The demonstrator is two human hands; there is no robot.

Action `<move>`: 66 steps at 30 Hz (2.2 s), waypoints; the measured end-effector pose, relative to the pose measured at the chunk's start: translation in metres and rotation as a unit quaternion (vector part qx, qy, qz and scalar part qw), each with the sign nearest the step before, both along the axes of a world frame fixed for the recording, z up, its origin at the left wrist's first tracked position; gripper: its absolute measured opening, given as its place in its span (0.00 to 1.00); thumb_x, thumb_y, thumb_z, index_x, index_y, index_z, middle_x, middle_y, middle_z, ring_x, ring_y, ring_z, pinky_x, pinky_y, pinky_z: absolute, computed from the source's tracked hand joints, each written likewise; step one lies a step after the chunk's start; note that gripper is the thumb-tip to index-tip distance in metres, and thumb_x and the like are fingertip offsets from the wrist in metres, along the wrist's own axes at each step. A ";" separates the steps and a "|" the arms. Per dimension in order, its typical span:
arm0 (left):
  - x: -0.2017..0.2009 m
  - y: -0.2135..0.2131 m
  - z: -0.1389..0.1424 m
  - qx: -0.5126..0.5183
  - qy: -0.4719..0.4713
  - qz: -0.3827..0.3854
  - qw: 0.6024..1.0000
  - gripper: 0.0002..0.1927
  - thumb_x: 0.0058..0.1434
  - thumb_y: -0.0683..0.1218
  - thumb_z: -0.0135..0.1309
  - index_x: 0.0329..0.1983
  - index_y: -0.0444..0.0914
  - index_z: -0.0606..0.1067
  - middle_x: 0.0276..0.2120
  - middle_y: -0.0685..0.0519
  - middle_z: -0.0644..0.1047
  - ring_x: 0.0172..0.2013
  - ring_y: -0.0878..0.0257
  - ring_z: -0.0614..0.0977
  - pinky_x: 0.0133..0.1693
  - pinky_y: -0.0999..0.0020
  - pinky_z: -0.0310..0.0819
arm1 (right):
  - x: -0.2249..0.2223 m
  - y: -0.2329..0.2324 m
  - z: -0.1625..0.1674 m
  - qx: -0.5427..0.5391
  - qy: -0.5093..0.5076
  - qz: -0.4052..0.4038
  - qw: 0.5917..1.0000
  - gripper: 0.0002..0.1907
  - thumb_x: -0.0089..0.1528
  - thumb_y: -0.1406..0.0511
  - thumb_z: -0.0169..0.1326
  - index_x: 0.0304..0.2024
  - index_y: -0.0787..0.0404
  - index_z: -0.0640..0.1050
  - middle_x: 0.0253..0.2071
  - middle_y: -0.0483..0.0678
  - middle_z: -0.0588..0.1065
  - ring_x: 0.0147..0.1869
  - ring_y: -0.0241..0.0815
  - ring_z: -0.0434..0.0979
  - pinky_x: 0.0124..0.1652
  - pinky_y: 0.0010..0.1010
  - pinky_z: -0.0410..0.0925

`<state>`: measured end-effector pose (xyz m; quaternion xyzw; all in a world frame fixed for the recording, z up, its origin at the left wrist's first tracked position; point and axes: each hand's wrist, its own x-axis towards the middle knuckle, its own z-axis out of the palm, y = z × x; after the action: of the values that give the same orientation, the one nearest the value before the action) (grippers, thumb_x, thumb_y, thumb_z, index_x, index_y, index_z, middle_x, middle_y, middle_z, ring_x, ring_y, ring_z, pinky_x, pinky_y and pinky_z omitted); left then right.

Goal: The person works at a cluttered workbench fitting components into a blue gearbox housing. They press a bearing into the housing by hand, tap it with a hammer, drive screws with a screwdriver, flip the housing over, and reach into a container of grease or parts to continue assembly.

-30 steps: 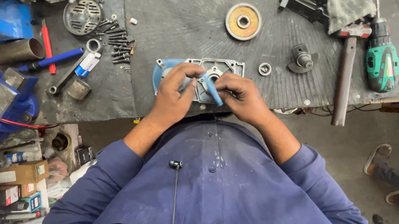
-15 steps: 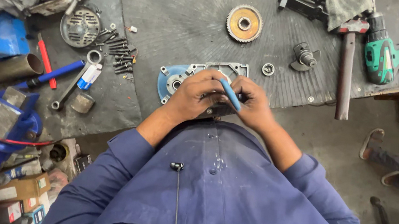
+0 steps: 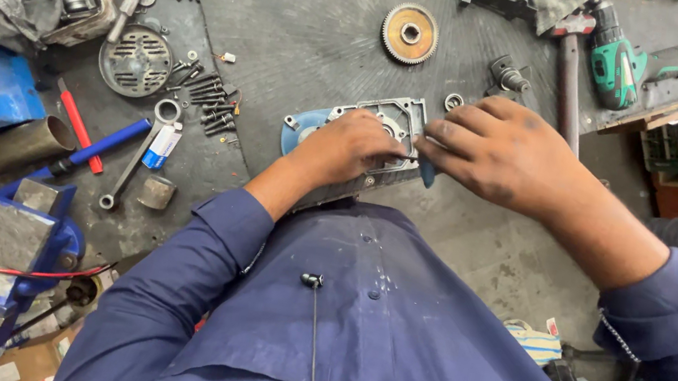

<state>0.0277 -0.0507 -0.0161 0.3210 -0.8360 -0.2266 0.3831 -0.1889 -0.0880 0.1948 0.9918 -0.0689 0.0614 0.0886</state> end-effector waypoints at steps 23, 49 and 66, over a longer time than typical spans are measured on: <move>0.016 0.016 0.003 -0.040 -0.016 0.051 0.998 0.15 0.58 0.50 0.63 0.47 0.42 0.80 0.38 0.57 0.80 0.42 0.57 0.78 0.49 0.59 0.67 | 0.064 0.055 -0.005 0.060 0.258 -0.445 0.855 0.24 0.70 0.44 0.50 0.33 0.51 0.83 0.37 0.45 0.81 0.39 0.46 0.81 0.38 0.36 0.71; 0.010 0.017 0.011 -0.075 -0.101 0.060 0.990 0.08 0.59 0.51 0.62 0.36 0.44 0.79 0.34 0.58 0.79 0.42 0.58 0.77 0.49 0.60 0.68 | 0.036 0.053 -0.018 -0.018 0.113 -0.249 0.962 0.10 0.62 0.55 0.56 0.37 0.49 0.82 0.36 0.40 0.77 0.39 0.41 0.80 0.36 0.34 0.71; 0.013 0.016 0.020 -0.057 -0.041 0.033 0.997 0.08 0.61 0.52 0.62 0.37 0.44 0.79 0.32 0.57 0.78 0.39 0.56 0.77 0.46 0.57 0.67 | 0.042 0.044 0.014 -0.028 0.093 -0.117 0.988 0.16 0.54 0.63 0.57 0.46 0.47 0.83 0.40 0.35 0.76 0.44 0.37 0.77 0.40 0.33 0.69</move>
<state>0.0411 -0.0349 0.0038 0.3350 -0.8516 -0.1521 0.3735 -0.1469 -0.0435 0.2086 0.9755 -0.1739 -0.0404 0.1288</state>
